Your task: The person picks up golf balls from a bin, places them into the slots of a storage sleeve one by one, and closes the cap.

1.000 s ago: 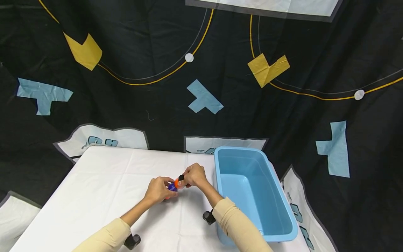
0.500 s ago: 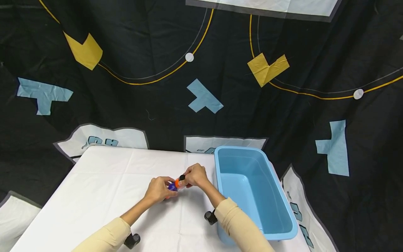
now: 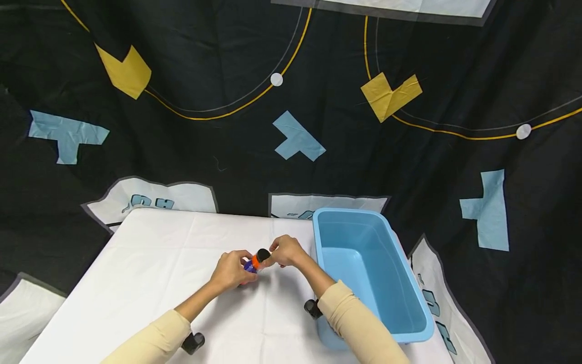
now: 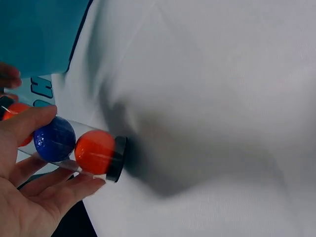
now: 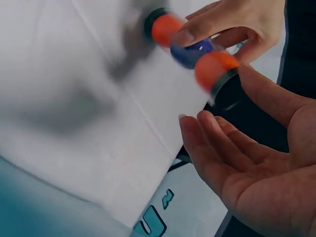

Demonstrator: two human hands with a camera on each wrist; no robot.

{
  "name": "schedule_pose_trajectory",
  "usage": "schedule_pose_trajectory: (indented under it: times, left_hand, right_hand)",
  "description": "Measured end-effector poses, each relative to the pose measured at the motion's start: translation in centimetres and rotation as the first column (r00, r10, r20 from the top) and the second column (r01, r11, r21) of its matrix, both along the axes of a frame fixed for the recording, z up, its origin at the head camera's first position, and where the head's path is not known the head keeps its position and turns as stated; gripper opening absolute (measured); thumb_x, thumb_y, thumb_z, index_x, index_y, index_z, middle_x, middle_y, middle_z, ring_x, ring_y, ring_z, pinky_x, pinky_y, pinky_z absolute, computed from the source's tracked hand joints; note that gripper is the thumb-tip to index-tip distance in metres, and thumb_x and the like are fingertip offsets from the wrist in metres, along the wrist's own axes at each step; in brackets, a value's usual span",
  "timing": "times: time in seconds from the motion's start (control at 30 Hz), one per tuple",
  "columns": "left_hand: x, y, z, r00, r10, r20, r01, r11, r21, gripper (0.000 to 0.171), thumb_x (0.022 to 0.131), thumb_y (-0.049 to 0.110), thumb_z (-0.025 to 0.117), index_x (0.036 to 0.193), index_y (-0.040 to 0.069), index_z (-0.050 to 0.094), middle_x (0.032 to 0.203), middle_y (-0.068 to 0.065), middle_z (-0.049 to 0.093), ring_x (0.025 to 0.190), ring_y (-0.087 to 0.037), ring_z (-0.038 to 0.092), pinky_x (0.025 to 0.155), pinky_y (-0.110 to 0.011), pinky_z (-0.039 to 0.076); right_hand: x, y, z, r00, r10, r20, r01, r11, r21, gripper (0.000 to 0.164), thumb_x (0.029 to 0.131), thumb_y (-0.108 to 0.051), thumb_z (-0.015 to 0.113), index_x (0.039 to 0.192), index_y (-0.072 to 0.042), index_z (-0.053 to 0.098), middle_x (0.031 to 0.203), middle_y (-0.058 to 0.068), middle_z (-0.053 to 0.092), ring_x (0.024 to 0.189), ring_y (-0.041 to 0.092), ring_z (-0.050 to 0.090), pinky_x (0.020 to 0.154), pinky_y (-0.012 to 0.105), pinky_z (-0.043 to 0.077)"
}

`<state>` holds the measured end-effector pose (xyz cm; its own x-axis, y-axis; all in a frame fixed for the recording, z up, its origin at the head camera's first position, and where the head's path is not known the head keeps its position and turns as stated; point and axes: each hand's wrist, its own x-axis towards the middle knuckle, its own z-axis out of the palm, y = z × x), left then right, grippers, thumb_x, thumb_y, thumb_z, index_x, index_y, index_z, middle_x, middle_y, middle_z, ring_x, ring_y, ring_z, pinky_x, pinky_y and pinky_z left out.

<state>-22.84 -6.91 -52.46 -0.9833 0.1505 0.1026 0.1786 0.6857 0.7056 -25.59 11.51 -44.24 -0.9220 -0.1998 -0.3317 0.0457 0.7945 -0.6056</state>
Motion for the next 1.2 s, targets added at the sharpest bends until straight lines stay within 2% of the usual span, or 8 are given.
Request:
schedule_pose_trajectory:
  times: [0.07,0.2,0.47,0.63,0.83,1.03,1.2]
  left_hand:
    - [-0.2,-0.3,0.2,1.000,0.018,0.006,-0.018,1.000,0.002,0.039,0.062,0.012,0.094,0.096,0.008,0.074,0.073,-0.007,0.073,0.063,-0.014,0.065,0.059,-0.029,0.053]
    - [-0.9,-1.1,0.5,0.998,0.068,0.003,-0.068,0.998,0.008,0.039,0.062,0.010,0.093,0.094,0.007,0.072,0.071,-0.007,0.073,0.063,-0.018,0.067,0.060,-0.033,0.054]
    - [-2.3,-2.7,0.9,0.988,0.155,-0.016,-0.154,0.987,0.047,0.042,0.064,0.008,0.087,0.102,0.000,0.070,0.083,-0.017,0.076,0.078,-0.033,0.073,0.074,-0.047,0.058]
    - [-2.8,-3.4,0.7,0.981,0.195,0.000,-0.195,0.979,0.059,0.038,0.066,0.007,0.085,0.101,0.000,0.070,0.084,-0.018,0.076,0.080,-0.036,0.072,0.076,-0.048,0.058]
    - [-2.8,-3.8,0.0,0.974,0.227,0.008,-0.227,0.971,0.078,0.038,0.066,0.005,0.083,0.101,-0.001,0.070,0.089,-0.020,0.076,0.085,-0.039,0.073,0.078,-0.049,0.059]
    - [-2.6,-3.9,-0.3,0.981,0.192,0.019,-0.193,0.981,0.035,0.046,0.067,0.008,0.086,0.108,-0.002,0.067,0.096,-0.021,0.076,0.092,-0.041,0.072,0.083,-0.050,0.058]
    - [-2.8,-5.1,0.9,0.991,0.106,0.087,-0.101,0.993,-0.059,0.055,0.067,0.007,0.088,0.115,-0.004,0.065,0.101,-0.023,0.073,0.094,-0.039,0.071,0.081,-0.049,0.058]
  right_hand:
    - [0.0,0.4,0.4,1.000,-0.005,0.016,0.005,1.000,0.011,0.044,0.077,-0.024,0.088,0.111,-0.002,0.071,0.079,0.006,0.066,0.070,0.023,0.068,0.062,0.028,0.053]
    - [0.0,0.9,1.4,1.000,-0.016,0.023,0.016,1.000,0.003,0.037,0.084,-0.025,0.082,0.110,0.000,0.071,0.086,0.008,0.069,0.069,0.021,0.067,0.067,0.031,0.058]
    - [-0.2,1.2,2.4,0.999,0.014,0.041,-0.012,0.999,-0.042,0.026,0.091,-0.026,0.076,0.101,-0.003,0.072,0.085,0.009,0.071,0.067,0.018,0.067,0.068,0.029,0.059]
    - [-0.1,1.2,2.5,0.998,0.011,0.061,-0.007,0.998,-0.063,0.025,0.093,-0.026,0.073,0.101,-0.002,0.072,0.086,0.011,0.071,0.067,0.019,0.067,0.068,0.027,0.059]
    - [0.1,1.1,2.7,0.998,0.008,0.068,-0.002,0.997,-0.081,0.025,0.093,-0.026,0.072,0.101,-0.003,0.072,0.087,0.011,0.071,0.070,0.022,0.067,0.070,0.029,0.060]
    - [0.3,1.1,2.7,0.998,0.001,0.068,0.005,0.996,-0.091,0.024,0.093,-0.026,0.073,0.100,-0.003,0.072,0.088,0.013,0.071,0.069,0.022,0.067,0.070,0.030,0.060]
    - [0.4,1.6,4.0,0.999,-0.010,0.033,0.013,0.994,-0.107,0.026,0.094,-0.025,0.072,0.105,-0.002,0.071,0.089,0.012,0.071,0.069,0.022,0.067,0.071,0.031,0.060]
